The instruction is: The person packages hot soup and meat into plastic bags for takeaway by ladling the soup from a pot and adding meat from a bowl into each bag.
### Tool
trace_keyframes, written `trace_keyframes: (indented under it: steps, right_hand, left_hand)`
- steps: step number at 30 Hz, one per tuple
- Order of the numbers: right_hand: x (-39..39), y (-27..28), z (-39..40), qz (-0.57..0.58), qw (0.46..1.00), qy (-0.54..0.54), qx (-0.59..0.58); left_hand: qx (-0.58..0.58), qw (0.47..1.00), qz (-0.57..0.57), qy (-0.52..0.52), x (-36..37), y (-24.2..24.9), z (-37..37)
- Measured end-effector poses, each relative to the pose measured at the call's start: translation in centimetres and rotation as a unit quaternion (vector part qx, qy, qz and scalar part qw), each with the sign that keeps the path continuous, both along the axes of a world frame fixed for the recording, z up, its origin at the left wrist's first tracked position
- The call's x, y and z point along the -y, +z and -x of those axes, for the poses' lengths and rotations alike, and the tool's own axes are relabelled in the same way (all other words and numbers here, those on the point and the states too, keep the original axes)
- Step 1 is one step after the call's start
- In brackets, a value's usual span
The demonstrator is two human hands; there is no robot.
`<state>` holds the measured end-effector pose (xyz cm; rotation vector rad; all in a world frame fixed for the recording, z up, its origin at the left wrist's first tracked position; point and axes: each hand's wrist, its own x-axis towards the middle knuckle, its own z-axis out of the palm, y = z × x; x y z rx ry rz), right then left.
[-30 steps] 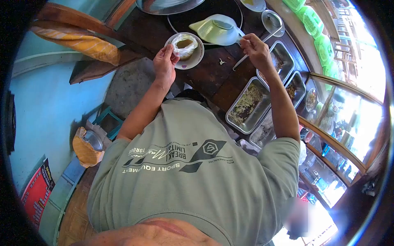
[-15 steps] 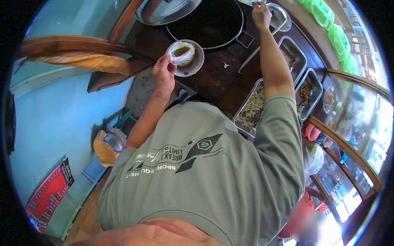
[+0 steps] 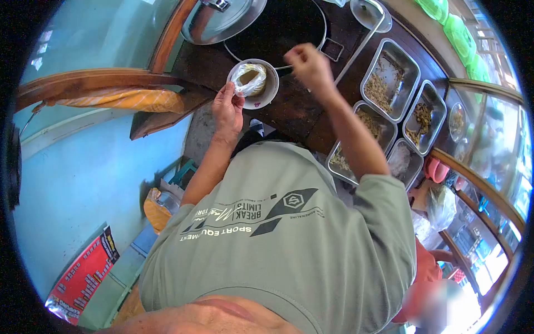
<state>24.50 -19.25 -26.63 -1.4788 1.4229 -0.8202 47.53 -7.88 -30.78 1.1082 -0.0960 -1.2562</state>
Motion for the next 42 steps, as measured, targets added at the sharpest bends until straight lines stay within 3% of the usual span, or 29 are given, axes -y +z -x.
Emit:
trace_keyframes:
  steps: [1,4,9,13,19,22,26,29,33,36,42]
  right_hand:
    - [-2.4,-0.4,-2.0,-0.121,0.987,0.001,0.108]
    - [-6.0,-1.7,-6.8,-0.213,0.951,-0.056,0.215]
    - [-6.4,-3.2,-10.1,-0.227,0.901,-0.156,0.335]
    - [-6.8,-2.1,-10.1,-0.191,0.899,-0.191,0.344]
    - [-7.0,-1.1,-10.0,-0.143,0.932,-0.199,0.266]
    - [-6.9,-0.7,-9.9,-0.114,0.946,-0.187,0.238]
    - [-6.8,-0.3,-9.8,-0.070,0.956,-0.179,0.221]
    - [-6.9,0.2,-9.8,-0.031,0.967,-0.163,0.195]
    - [-6.9,2.4,-10.0,-0.008,0.977,-0.147,0.156]
    - [-5.7,1.5,-9.4,0.002,0.983,-0.121,0.141]
    - [-7.0,3.1,-9.1,-0.027,0.993,-0.110,-0.039]
  left_hand:
    - [0.003,1.000,-0.005,-0.007,0.1,0.1,-0.1]
    - [0.015,0.999,-0.014,-0.043,0.0,0.4,-0.6]
    - [0.053,0.992,-0.011,-0.111,0.2,0.9,-2.0]
    - [0.183,0.967,0.047,-0.171,1.6,0.1,-3.6]
    - [0.201,0.937,0.074,-0.275,4.9,-0.4,-5.3]
    - [0.063,0.928,0.034,-0.365,6.3,2.3,-6.0]
    - [0.056,0.883,0.047,-0.464,7.8,3.9,-7.3]
    - [0.163,0.856,0.054,-0.487,8.3,5.0,-8.6]
    - [0.221,0.858,0.077,-0.458,8.0,7.4,-8.9]
    - [0.203,0.864,0.085,-0.452,8.5,6.7,-9.2]
    - [0.231,0.849,0.094,-0.466,7.1,6.0,-9.3]
